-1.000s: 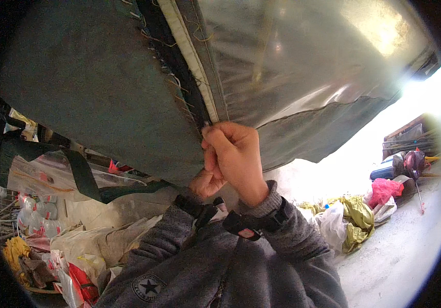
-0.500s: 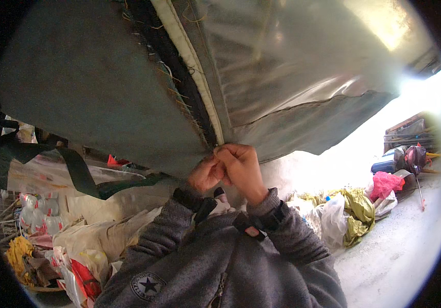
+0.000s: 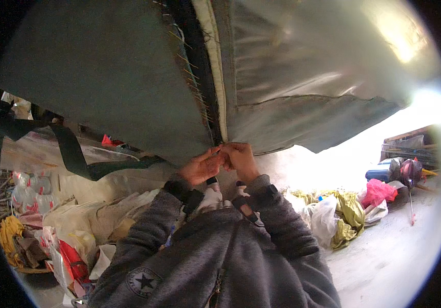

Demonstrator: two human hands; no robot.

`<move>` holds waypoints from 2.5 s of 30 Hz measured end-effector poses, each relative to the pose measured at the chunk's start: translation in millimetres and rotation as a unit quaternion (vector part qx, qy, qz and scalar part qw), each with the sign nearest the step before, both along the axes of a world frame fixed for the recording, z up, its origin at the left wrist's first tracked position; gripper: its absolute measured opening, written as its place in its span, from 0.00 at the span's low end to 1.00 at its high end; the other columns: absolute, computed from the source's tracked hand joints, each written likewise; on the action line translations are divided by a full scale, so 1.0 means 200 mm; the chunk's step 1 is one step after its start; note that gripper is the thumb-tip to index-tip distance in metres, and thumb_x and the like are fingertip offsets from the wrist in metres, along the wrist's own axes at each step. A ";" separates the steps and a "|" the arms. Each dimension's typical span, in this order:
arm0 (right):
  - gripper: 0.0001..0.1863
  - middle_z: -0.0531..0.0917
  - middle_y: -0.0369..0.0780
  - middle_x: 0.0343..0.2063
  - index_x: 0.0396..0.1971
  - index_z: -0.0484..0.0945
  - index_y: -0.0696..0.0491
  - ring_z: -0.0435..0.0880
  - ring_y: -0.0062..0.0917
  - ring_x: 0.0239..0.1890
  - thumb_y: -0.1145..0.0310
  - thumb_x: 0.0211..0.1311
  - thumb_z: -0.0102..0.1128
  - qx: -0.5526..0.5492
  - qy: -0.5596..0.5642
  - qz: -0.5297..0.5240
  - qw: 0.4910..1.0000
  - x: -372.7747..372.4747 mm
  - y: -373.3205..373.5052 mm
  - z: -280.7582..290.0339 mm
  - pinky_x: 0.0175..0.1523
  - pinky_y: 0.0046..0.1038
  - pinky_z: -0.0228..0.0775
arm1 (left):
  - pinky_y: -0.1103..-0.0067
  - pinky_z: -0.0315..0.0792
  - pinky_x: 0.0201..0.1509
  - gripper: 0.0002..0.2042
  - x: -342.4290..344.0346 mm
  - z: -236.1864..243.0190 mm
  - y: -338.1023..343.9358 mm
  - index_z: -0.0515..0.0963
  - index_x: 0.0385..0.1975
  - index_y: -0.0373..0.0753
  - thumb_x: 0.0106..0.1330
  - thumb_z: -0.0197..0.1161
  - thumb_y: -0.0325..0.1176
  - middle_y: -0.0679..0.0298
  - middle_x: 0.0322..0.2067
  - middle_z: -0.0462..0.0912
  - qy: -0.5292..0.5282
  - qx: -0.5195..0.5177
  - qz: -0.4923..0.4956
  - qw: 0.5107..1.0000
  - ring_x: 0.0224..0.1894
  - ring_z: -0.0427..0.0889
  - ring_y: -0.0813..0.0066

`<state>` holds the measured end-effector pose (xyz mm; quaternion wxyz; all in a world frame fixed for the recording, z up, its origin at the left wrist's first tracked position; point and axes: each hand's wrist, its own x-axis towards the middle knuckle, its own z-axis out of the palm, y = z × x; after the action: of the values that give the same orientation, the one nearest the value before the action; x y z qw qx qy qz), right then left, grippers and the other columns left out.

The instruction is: The person uses pliers to remove a stuck zipper slider from a large green fabric cover, then manually repositions and slides the zipper to test its movement. The person repeatedly manipulates the zipper slider and fabric edges to align the teeth.

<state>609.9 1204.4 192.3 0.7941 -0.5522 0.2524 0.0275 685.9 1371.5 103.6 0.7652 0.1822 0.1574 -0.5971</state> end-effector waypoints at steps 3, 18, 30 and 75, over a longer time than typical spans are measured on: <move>0.13 0.76 0.38 0.14 0.21 0.77 0.58 0.70 0.19 0.12 0.67 0.63 0.55 -0.008 0.061 0.019 0.998 -0.01 0.00 -0.20 0.17 0.22 0.59 | 0.70 0.75 0.50 0.18 0.02 -0.07 0.15 0.69 0.56 0.44 0.68 0.55 0.40 0.64 0.49 0.76 -0.022 0.043 0.016 0.999 0.49 0.76 0.70; 0.12 0.75 0.37 0.15 0.22 0.75 0.56 0.71 0.21 0.14 0.65 0.62 0.54 0.056 0.154 0.042 0.986 0.08 -0.03 -0.73 0.19 0.22 0.62 | 0.72 0.75 0.49 0.12 0.04 -0.24 0.45 0.75 0.51 0.47 0.70 0.54 0.38 0.70 0.45 0.80 0.021 0.086 0.048 0.995 0.47 0.79 0.74; 0.08 0.74 0.39 0.15 0.26 0.73 0.57 0.69 0.22 0.13 0.68 0.60 0.55 0.103 0.141 0.013 0.985 0.07 -0.03 -1.23 0.18 0.24 0.61 | 0.72 0.77 0.45 0.13 0.01 -0.15 0.55 0.75 0.48 0.41 0.68 0.57 0.37 0.66 0.41 0.80 -0.006 0.080 0.106 0.991 0.42 0.79 0.72; 0.17 0.83 0.47 0.39 0.48 0.74 0.58 0.84 0.33 0.34 0.62 0.64 0.52 -0.022 0.166 0.185 0.968 -0.51 -0.70 -0.90 0.38 0.30 0.77 | 0.77 0.73 0.34 0.10 -0.12 0.14 -0.07 0.78 0.36 0.37 0.64 0.62 0.38 0.64 0.27 0.81 -0.740 0.403 0.093 0.531 0.29 0.79 0.75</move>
<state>507.9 1064.1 13.2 0.7098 -0.5944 0.2745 0.2599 661.2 1356.9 132.5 0.5043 0.8323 -0.2250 -0.0477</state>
